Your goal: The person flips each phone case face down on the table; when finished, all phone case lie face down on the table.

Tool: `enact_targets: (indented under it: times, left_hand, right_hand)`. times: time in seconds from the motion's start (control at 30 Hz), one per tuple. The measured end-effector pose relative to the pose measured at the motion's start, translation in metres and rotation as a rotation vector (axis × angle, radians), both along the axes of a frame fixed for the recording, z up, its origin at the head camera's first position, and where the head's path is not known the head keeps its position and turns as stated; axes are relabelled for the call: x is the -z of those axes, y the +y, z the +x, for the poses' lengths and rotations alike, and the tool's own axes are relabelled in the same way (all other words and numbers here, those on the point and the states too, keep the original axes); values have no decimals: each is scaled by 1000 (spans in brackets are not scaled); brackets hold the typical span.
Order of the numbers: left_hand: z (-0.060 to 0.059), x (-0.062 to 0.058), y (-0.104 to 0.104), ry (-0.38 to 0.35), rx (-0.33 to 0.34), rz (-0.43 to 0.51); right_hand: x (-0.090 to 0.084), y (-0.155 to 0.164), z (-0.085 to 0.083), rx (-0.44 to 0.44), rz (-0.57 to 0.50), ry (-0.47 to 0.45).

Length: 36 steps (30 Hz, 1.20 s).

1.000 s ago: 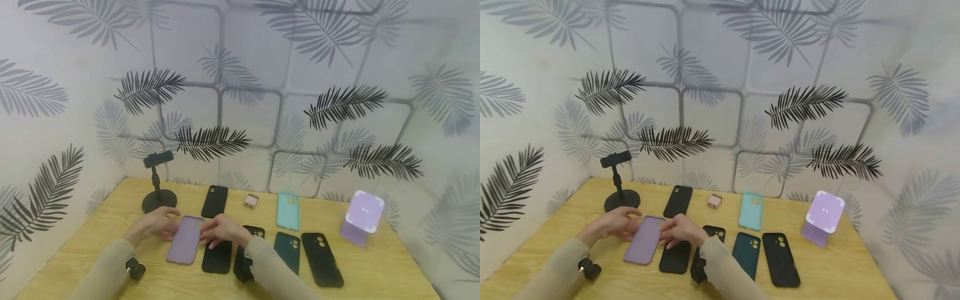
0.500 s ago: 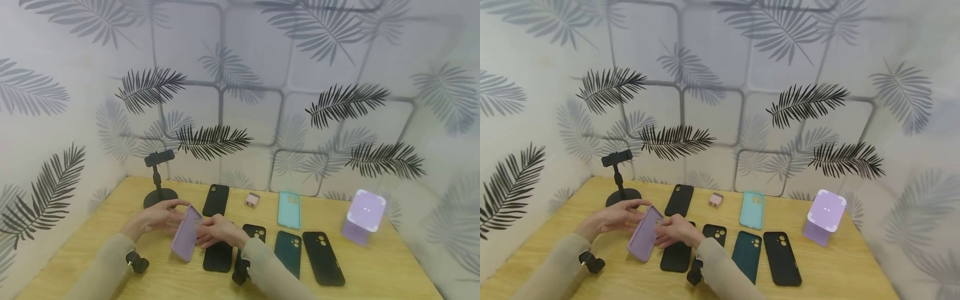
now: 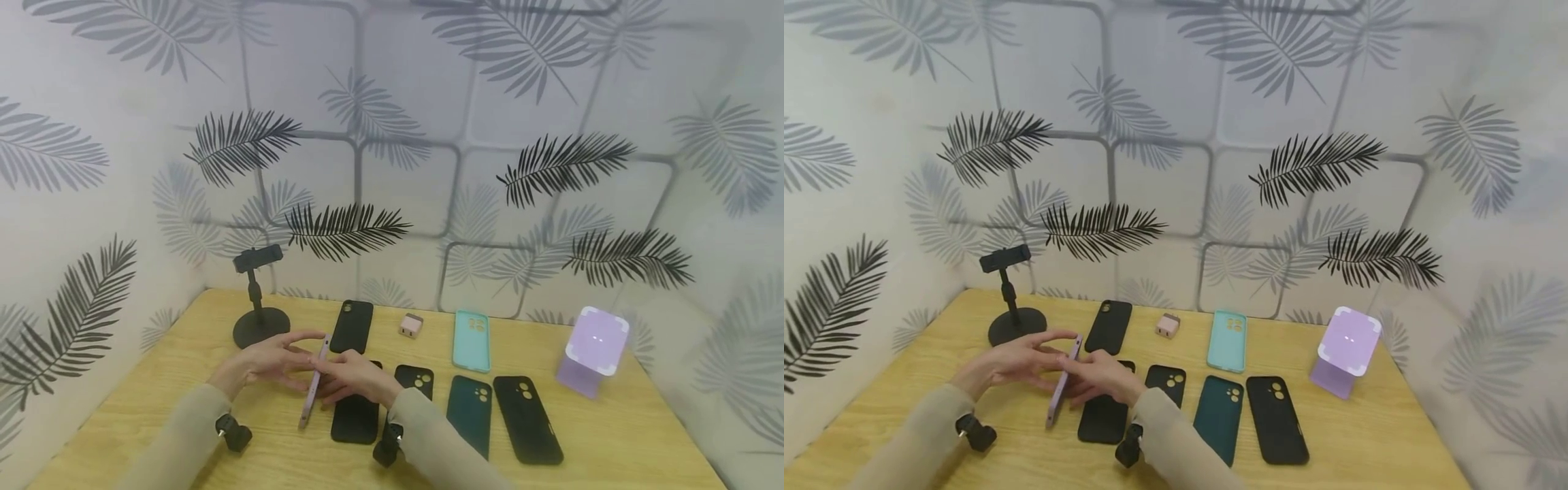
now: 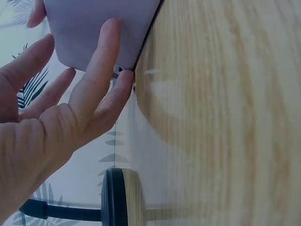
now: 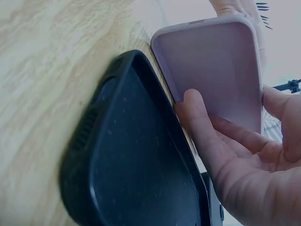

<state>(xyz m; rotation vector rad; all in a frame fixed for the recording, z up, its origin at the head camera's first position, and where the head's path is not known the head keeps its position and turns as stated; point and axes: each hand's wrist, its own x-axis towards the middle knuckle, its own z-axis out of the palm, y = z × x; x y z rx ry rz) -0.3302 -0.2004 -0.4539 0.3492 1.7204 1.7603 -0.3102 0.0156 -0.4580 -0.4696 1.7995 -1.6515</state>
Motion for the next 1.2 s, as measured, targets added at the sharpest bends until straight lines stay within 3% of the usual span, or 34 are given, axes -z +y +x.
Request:
enact_targets:
  times: [0.17,0.3,0.5,0.8,1.2]
  left_hand:
    - [0,2,3,30,-5,-44]
    - [3,2,4,61,-32,-129]
    - [8,-1,5,105,-101,-243]
    - [10,-3,-1,134,-151,-306]
    - [12,-4,-9,151,-125,-330]
  right_hand:
    - [0,2,-1,-17,-2,31]
    - [0,5,-3,-31,36,81]
    - [2,9,-3,35,124,180]
    - [5,2,0,144,136,153]
    - [5,0,-2,146,174,127]
